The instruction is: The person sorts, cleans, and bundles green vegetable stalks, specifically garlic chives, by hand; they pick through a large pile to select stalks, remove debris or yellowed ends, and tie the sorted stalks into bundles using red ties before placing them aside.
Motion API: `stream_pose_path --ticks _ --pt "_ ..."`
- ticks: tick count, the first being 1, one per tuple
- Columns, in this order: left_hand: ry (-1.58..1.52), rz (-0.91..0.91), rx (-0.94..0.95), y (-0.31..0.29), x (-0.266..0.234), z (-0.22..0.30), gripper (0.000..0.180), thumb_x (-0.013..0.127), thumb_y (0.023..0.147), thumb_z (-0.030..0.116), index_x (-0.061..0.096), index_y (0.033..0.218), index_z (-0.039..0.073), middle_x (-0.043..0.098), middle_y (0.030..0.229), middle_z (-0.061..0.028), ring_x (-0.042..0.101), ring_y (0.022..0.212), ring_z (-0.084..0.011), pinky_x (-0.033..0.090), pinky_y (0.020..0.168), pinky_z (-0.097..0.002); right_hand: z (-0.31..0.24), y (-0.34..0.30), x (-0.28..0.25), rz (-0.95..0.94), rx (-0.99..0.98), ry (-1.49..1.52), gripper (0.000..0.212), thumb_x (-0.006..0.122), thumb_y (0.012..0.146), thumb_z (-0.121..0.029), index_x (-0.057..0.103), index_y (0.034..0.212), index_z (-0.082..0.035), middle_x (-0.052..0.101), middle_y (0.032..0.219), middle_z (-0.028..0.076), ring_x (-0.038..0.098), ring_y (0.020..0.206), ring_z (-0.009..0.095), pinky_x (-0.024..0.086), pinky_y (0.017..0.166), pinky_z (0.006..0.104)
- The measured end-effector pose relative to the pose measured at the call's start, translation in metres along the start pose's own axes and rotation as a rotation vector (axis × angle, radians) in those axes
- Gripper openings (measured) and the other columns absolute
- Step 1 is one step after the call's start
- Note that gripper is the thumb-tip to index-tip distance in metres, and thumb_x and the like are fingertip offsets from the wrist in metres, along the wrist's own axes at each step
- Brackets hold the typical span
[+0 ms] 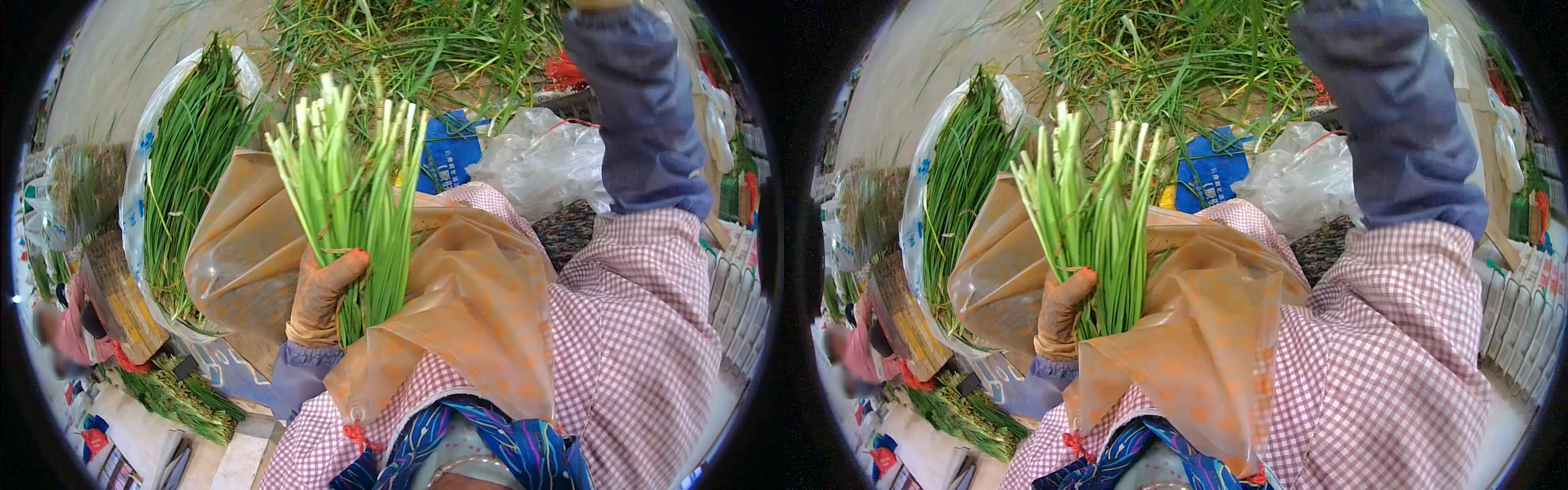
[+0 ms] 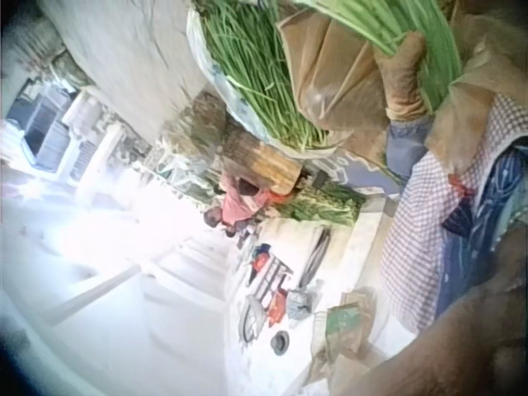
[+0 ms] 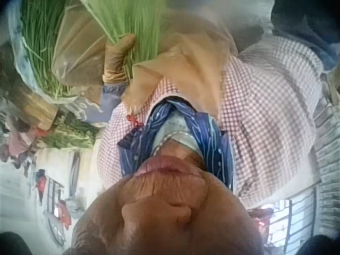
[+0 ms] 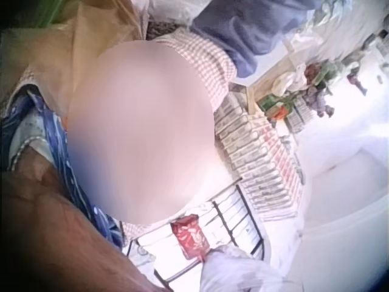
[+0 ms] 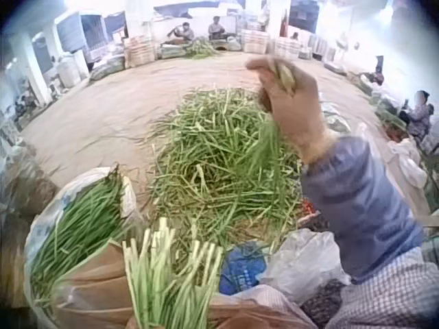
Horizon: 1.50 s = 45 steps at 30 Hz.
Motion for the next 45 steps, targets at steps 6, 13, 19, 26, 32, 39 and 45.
stream_pose_path --ticks 6,13,19,26,32,39,45 --pt "-0.070 -0.045 0.053 -0.007 -0.008 -0.003 0.054 0.065 0.076 0.008 0.044 0.125 0.000 0.061 0.107 -0.0142 0.065 0.088 -0.0238 0.056 0.076 -0.0373 0.057 -0.119 -0.009 -0.239 0.050 0.358 0.020 0.057 0.090 -0.019 0.064 0.103 -0.007 0.061 0.081 0.003 0.053 0.070 0.013 0.044 0.060 0.0259" --pt "-0.182 -0.231 0.047 -0.010 -0.008 -0.003 0.051 0.059 0.085 0.017 0.041 0.130 0.000 0.057 0.118 -0.0179 0.062 0.100 -0.0307 0.055 0.082 -0.0441 -0.054 -0.192 0.058 -0.584 1.336 0.815 0.020 0.062 0.088 -0.027 0.069 0.090 -0.008 0.050 0.058 -0.002 0.038 0.041 0.006 0.028 0.037 0.0206" --pt "-0.303 -0.094 0.092 -0.013 -0.022 -0.012 0.059 0.066 0.078 0.012 0.039 0.129 -0.002 0.058 0.115 -0.0194 0.063 0.097 -0.0305 0.056 0.081 -0.0442 -0.030 -0.190 0.062 -0.275 1.241 0.753 0.022 0.056 0.091 -0.025 0.067 0.088 -0.005 0.061 0.067 0.003 0.051 0.049 0.009 0.038 0.041 0.0210" --pt "-0.275 -0.112 0.080 -0.015 -0.022 -0.010 0.062 0.067 0.077 0.015 0.040 0.129 -0.002 0.058 0.114 -0.0190 0.064 0.094 -0.0298 0.055 0.082 -0.0440 0.092 -0.185 -0.011 0.655 0.919 0.915 0.021 0.057 0.089 -0.026 0.062 0.082 -0.007 0.053 0.065 0.004 0.055 0.056 0.019 0.051 0.053 0.0355" --pt "-0.277 -0.127 0.117 -0.014 -0.003 -0.007 0.065 0.069 0.075 0.016 0.039 0.129 -0.002 0.058 0.116 -0.0187 0.062 0.098 -0.0298 0.054 0.083 -0.0441 0.027 -0.190 0.050 -0.296 0.553 0.451 0.018 0.069 0.081 -0.022 0.066 0.086 -0.005 0.055 0.065 0.002 0.051 0.054 0.011 0.045 0.052 0.0281" --pt "-0.164 -0.047 0.120 -0.012 -0.032 -0.011 0.063 0.068 0.073 0.012 0.040 0.129 -0.001 0.059 0.112 -0.0173 0.063 0.094 -0.0275 0.056 0.079 -0.0411 -0.041 -0.196 0.087 -0.527 1.258 0.824 0.019 0.063 0.086 -0.025 0.068 0.090 -0.007 0.044 0.053 -0.006 0.039 0.040 0.006 0.029 0.038 0.0215" --pt "-0.123 -0.083 0.067 -0.013 -0.025 -0.005 0.069 0.073 0.068 0.012 0.041 0.128 0.000 0.060 0.108 -0.0152 0.064 0.091 -0.0252 0.056 0.075 -0.0402 0.087 -0.142 0.039 0.374 0.825 0.605 0.009 0.064 0.084 -0.016 0.065 0.084 -0.007 0.065 0.071 0.003 0.059 0.057 0.013 0.051 0.052 0.0270"
Point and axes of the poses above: each hand's wrist, its own y-axis towards the middle knuckle, its own x-axis out of the palm, z = x × y, the point moved 1 cm from there along y, towards the middle knuckle
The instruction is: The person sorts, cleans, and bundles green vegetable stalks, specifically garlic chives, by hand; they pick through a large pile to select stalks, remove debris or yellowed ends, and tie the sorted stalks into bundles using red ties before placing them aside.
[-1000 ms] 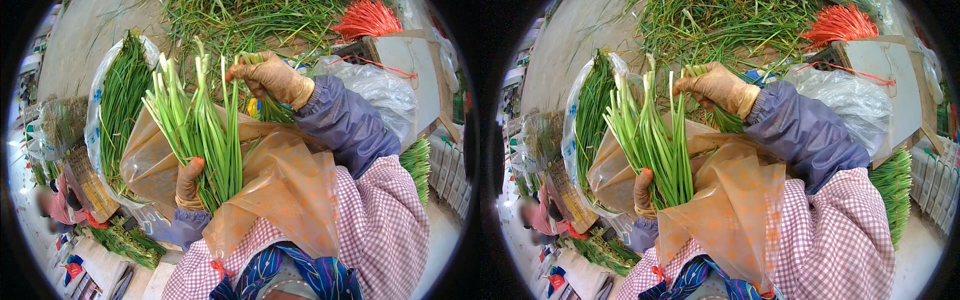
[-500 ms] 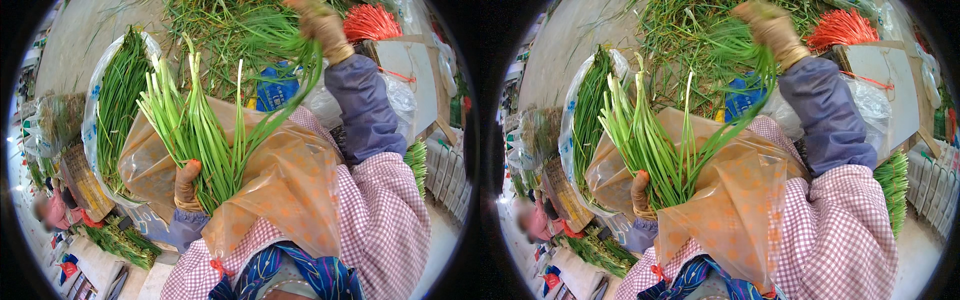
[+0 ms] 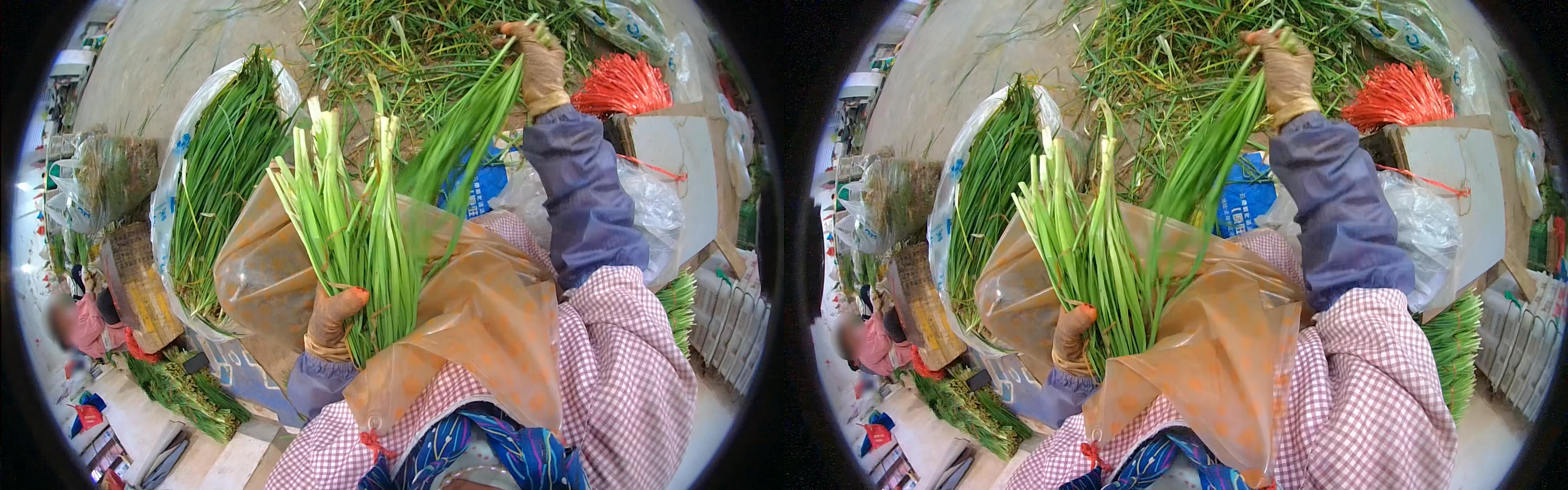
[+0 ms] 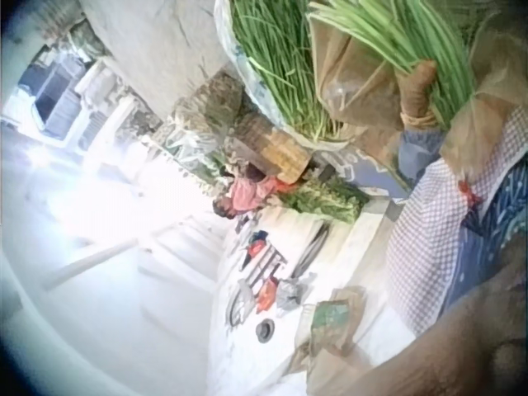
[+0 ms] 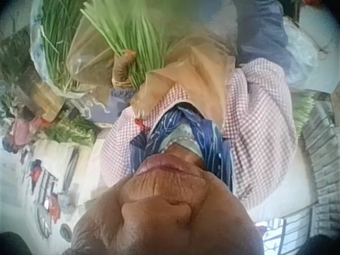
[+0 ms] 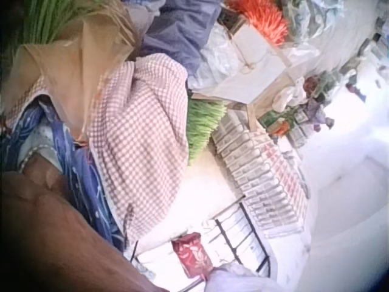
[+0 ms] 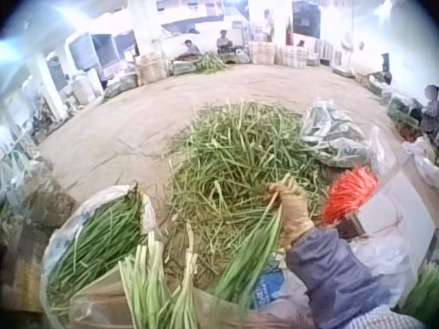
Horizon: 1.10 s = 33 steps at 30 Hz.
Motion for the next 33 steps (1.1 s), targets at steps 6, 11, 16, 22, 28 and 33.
stream_pose_path --ticks 6,11,16,22,28,33 --pt "-0.011 -0.031 -0.044 0.005 -0.005 -0.002 0.069 0.072 0.067 0.011 0.042 0.129 0.000 0.061 0.108 -0.0148 0.063 0.091 -0.0248 0.056 0.076 -0.0394 -0.013 -0.067 0.081 -0.747 0.366 -0.146 0.030 0.062 0.088 -0.030 0.064 0.107 -0.006 0.040 0.054 -0.008 0.033 0.043 0.003 0.025 0.039 0.0209" --pt "0.067 0.020 0.004 0.004 -0.012 -0.002 0.068 0.072 0.066 0.011 0.044 0.127 0.000 0.062 0.107 -0.0140 0.064 0.090 -0.0237 0.055 0.077 -0.0386 -0.011 -0.084 0.097 -0.811 0.540 -0.076 0.020 0.070 0.082 -0.028 0.069 0.086 -0.008 0.054 0.058 -0.003 0.042 0.040 0.005 0.031 0.037 0.0206" --pt "0.071 0.043 0.005 0.000 -0.012 -0.001 0.067 0.072 0.066 0.011 0.044 0.126 -0.001 0.062 0.106 -0.0143 0.064 0.089 -0.0234 0.056 0.076 -0.0380 -0.008 -0.015 0.065 -0.261 -0.007 -0.407 0.012 0.060 0.085 -0.016 0.069 0.084 -0.008 0.059 0.066 0.000 0.052 0.052 0.007 0.043 0.047 0.0236" --pt "0.046 0.082 -0.049 0.004 0.008 0.003 0.058 0.067 0.070 0.003 0.046 0.123 -0.001 0.063 0.101 -0.0134 0.064 0.083 -0.0219 0.056 0.070 -0.0348 -0.040 0.038 0.026 -0.224 -0.402 -0.623 0.011 0.065 0.080 -0.016 0.060 0.075 -0.006 0.054 0.063 0.002 0.049 0.057 0.011 0.041 0.053 0.0295" --pt "0.221 0.199 0.012 0.007 0.029 0.012 0.052 0.067 0.071 -0.002 0.049 0.120 0.000 0.064 0.099 -0.0112 0.064 0.082 -0.0191 0.054 0.072 -0.0309 -0.052 -0.121 0.074 -0.827 0.545 -0.456 0.022 0.066 0.085 -0.027 0.067 0.087 -0.005 0.065 0.077 0.001 0.059 0.073 0.007 0.049 0.065 0.0217" --pt "0.224 0.150 0.078 0.007 0.025 0.006 0.051 0.070 0.070 0.001 0.052 0.118 0.000 0.064 0.098 -0.0098 0.063 0.082 -0.0174 0.053 0.071 -0.0294 -0.039 -0.135 0.075 -0.569 0.193 -0.206 0.031 0.077 0.076 -0.027 0.067 0.095 -0.005 0.065 0.081 -0.001 0.055 0.074 0.004 0.047 0.065 0.0221"
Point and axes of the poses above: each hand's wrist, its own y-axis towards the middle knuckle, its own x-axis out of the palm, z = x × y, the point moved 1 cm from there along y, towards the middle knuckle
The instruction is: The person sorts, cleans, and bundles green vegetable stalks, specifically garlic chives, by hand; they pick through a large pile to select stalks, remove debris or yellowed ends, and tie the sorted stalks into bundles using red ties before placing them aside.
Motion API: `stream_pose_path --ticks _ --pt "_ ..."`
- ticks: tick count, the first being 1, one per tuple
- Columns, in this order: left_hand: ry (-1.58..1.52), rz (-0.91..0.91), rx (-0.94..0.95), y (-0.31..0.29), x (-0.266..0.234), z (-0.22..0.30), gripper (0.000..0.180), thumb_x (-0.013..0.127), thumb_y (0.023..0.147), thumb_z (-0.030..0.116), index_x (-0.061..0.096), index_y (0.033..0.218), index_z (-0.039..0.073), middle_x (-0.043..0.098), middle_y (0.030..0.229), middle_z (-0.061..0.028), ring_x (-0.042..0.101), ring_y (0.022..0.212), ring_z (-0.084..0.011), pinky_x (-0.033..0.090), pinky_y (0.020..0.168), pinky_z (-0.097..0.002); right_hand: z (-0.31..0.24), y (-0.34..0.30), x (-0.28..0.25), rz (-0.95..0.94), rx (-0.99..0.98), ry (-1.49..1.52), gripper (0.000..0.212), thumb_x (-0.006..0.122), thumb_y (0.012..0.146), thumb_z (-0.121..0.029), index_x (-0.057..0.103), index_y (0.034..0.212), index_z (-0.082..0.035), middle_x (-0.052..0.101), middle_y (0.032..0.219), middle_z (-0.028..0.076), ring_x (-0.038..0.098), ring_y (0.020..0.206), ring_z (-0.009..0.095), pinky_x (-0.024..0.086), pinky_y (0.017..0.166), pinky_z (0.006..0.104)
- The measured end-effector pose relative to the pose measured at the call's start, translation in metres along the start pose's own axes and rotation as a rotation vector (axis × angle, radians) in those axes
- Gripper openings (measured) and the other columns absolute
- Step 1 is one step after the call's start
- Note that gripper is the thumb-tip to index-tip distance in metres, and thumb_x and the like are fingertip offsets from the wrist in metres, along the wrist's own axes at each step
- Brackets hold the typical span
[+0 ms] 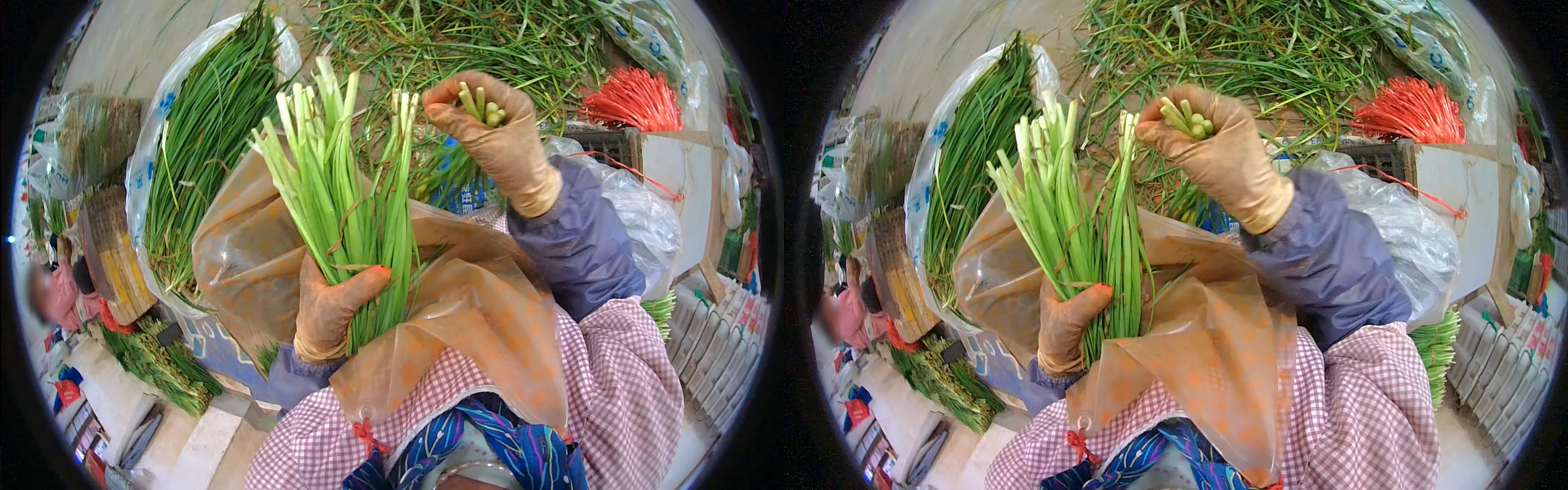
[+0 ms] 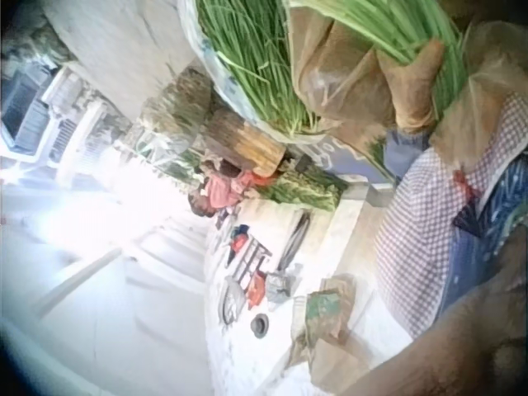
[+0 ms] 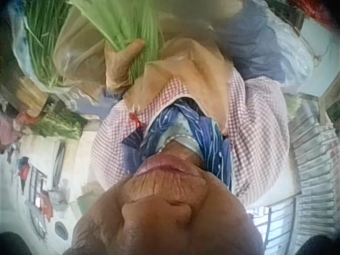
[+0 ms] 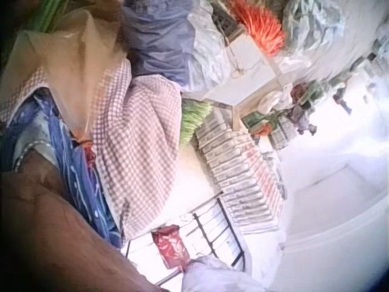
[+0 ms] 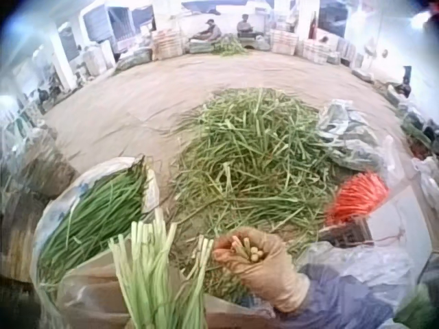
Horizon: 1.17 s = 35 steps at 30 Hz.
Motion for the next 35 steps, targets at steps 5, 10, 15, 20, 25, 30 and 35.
stream_pose_path --ticks 5,10,15,20,25,30,35 --pt "-0.006 -0.043 -0.061 -0.001 0.002 0.005 0.058 0.071 0.069 0.002 0.048 0.123 0.000 0.063 0.102 -0.0105 0.063 0.086 -0.0180 0.053 0.074 -0.0300 -0.029 0.022 0.011 -0.711 -0.004 -0.808 0.043 0.076 0.073 -0.027 0.064 0.109 -0.007 0.067 0.086 0.015 0.065 0.077 0.025 0.050 0.068 0.0338" --pt "-0.190 -0.120 -0.099 -0.003 -0.004 0.005 0.063 0.070 0.069 0.001 0.044 0.127 -0.001 0.060 0.110 -0.0131 0.062 0.092 -0.0206 0.052 0.079 -0.0322 -0.036 0.030 0.027 -0.924 -0.113 -0.991 0.023 0.068 0.076 -0.032 0.068 0.093 -0.016 0.066 0.077 0.011 0.063 0.076 0.031 0.050 0.065 0.0409" --pt "-0.134 -0.142 -0.129 -0.002 -0.009 0.005 0.064 0.067 0.069 -0.001 0.043 0.128 -0.001 0.059 0.112 -0.0137 0.062 0.095 -0.0217 0.052 0.081 -0.0330 -0.019 0.025 0.016 -0.821 -0.464 -0.941 0.022 0.067 0.074 -0.021 0.064 0.095 -0.016 0.063 0.070 0.010 0.062 0.068 0.032 0.049 0.059 0.0420" --pt "0.010 -0.108 -0.078 0.003 0.000 0.002 0.064 0.069 0.067 0.001 0.045 0.127 -0.001 0.060 0.109 -0.0121 0.062 0.093 -0.0202 0.052 0.080 -0.0320 0.007 0.028 0.009 -0.639 -0.683 -1.167 0.030 0.069 0.066 -0.012 0.059 0.095 -0.015 0.060 0.067 0.008 0.061 0.062 0.030 0.049 0.053 0.0398" --pt "0.060 -0.109 -0.105 0.004 -0.001 0.003 0.063 0.071 0.066 0.002 0.047 0.124 -0.001 0.062 0.106 -0.0104 0.062 0.089 -0.0183 0.051 0.078 -0.0308 0.038 0.073 -0.031 -0.271 -0.629 -1.000 0.027 0.068 0.070 -0.009 0.062 0.096 -0.010 0.066 0.075 0.007 0.065 0.065 0.022 0.052 0.055 0.0325" --pt "0.023 -0.084 -0.109 -0.002 -0.001 0.006 0.065 0.071 0.065 0.001 0.046 0.125 -0.001 0.062 0.106 -0.0103 0.062 0.091 -0.0190 0.051 0.079 -0.0311 0.024 0.136 -0.123 0.387 -0.552 -1.301 0.010 0.055 0.080 -0.013 0.062 0.080 -0.005 0.064 0.078 0.014 0.062 0.071 0.026 0.048 0.063 0.0362" --pt "0.021 -0.109 -0.111 0.001 -0.006 0.006 0.069 0.071 0.065 0.002 0.043 0.129 0.001 0.060 0.112 -0.0111 0.061 0.096 -0.0207 0.050 0.085 -0.0326 0.067 0.149 -0.238 0.366 -0.039 -1.290 0.033 0.060 0.081 -0.035 0.064 0.098 -0.007 0.066 0.092 0.018 0.063 0.091 0.026 0.048 0.080 0.0394"
Point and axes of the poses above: each hand's wrist, its own y-axis towards the middle knuckle, its own x-axis out of the palm, z = x × y, the point moved 1 cm from there along y, towards the middle knuckle
